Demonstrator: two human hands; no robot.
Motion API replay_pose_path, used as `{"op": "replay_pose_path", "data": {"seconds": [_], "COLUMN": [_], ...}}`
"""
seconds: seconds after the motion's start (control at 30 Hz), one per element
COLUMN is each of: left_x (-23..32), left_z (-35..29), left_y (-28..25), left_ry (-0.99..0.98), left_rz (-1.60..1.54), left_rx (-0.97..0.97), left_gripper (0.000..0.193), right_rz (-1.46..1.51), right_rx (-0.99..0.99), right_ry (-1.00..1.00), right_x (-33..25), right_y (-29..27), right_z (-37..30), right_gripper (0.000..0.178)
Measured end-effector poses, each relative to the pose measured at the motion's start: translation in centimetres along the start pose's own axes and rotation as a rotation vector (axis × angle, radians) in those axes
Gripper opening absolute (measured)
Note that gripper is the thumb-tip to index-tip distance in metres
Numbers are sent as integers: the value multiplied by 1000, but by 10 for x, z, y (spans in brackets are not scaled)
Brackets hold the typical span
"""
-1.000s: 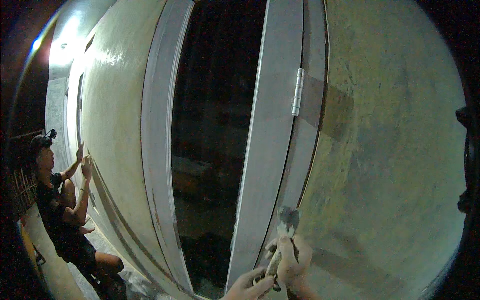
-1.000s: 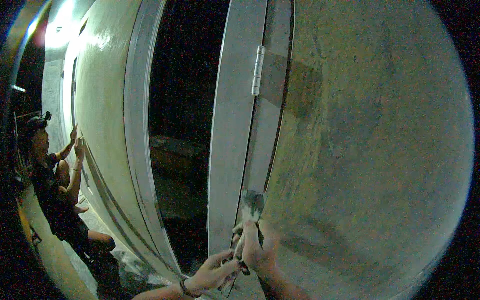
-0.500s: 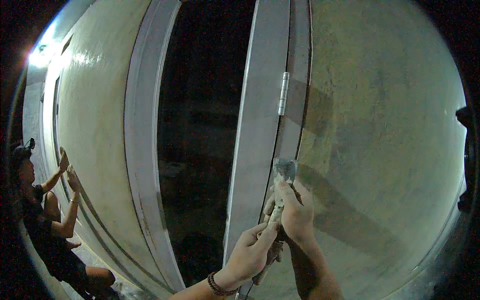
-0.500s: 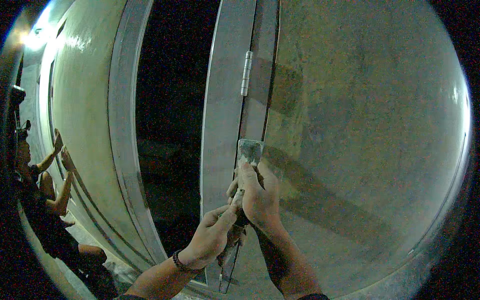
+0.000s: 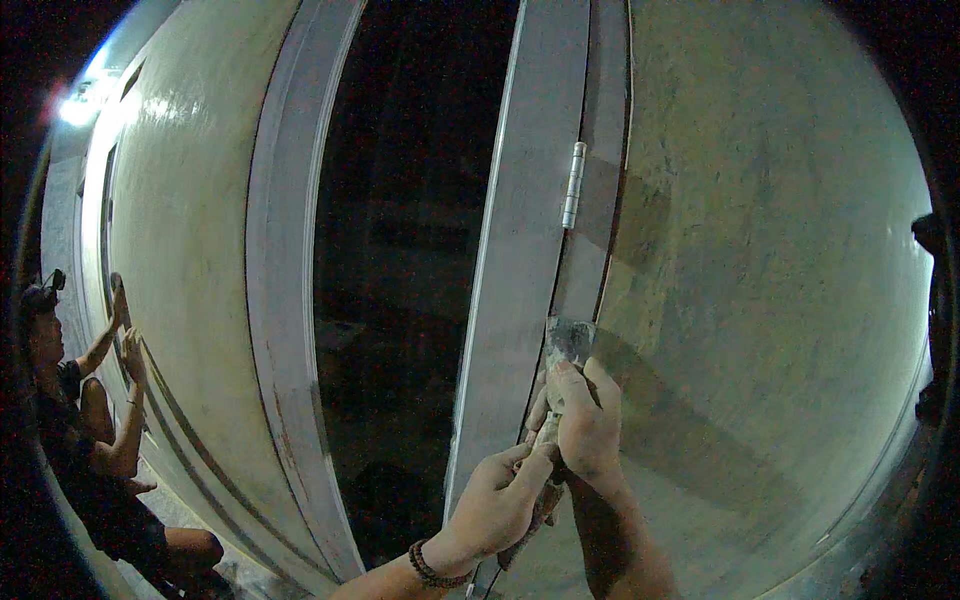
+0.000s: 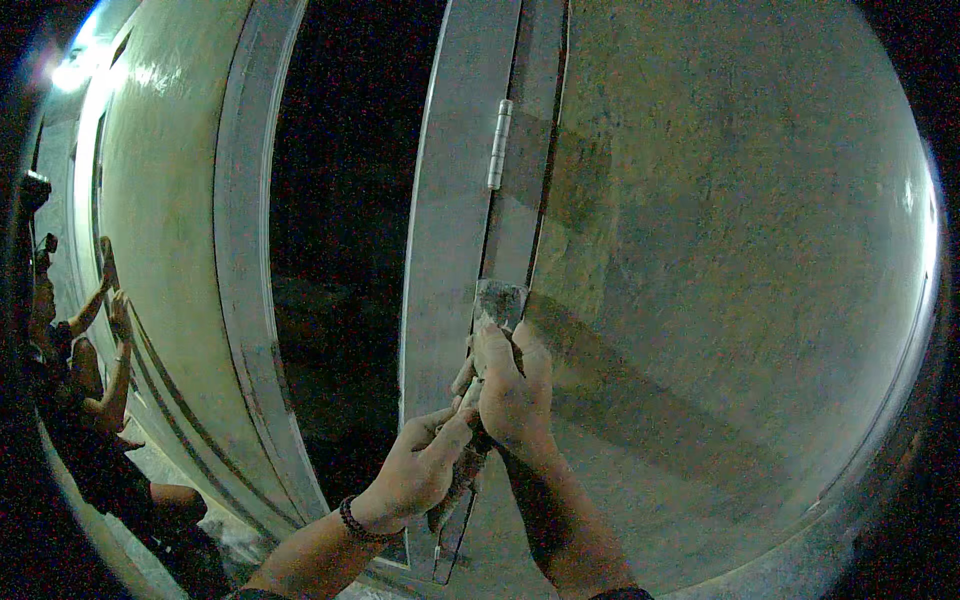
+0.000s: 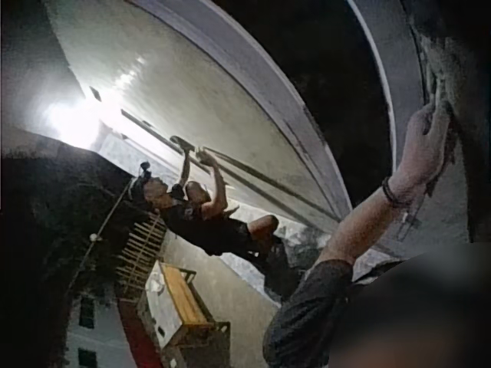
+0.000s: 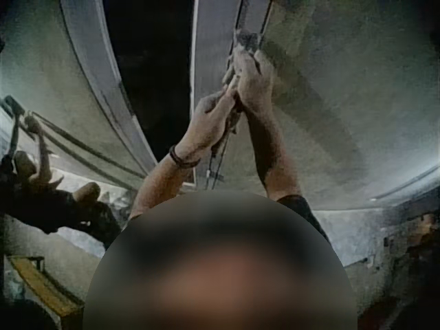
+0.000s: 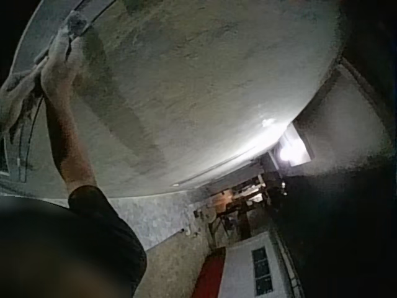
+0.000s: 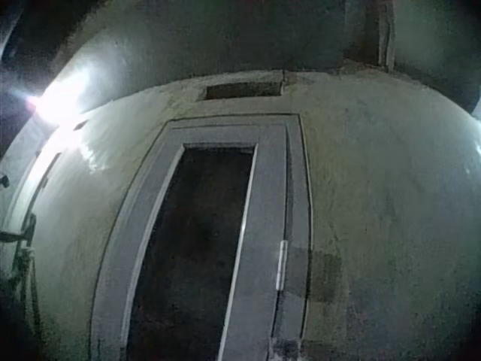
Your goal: The person uses a metal scraper to remove old paint and rust from the vertical frame of a door. Another person sands the adjacent wall surface. The camera wearer works along the door edge, scraping away material in short strokes.
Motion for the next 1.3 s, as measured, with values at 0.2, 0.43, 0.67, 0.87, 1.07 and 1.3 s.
{"op": "replay_pose_path", "data": {"seconds": [0.2,0.43,0.67,0.87,1.07,1.3], "left_x": [-3,8,14,27,44,43], "left_z": [8,11,20,28,39,40], "left_y": [-1,4,6,4,0,5], "left_ry": [27,5,133,117,123,209], "left_rz": [91,66,84,77,111,156], "left_rx": [31,7,23,43,25,34], "left_gripper": [36,38,38,40,41,41], "right_rz": [-40,-74,-58,-28,-27,24], "right_rx": [115,63,14,84,46,12], "right_ry": [110,-16,-94,19,-19,-94], "right_x": [9,-7,-15,-21,-32,-31], "right_y": [-3,0,-3,9,14,7], "right_z": [3,10,20,30,47,46], "right_gripper": [29,30,30,23,29,27]}}
Point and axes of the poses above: each hand's wrist, its own z-axis towards the middle knuckle, its own y-axis out of the palm, x = y × z, the point moved 3 cm from there along z, towards the middle knuckle, and after that the axes turned 12 degrees about z, right-handed, at the moved point
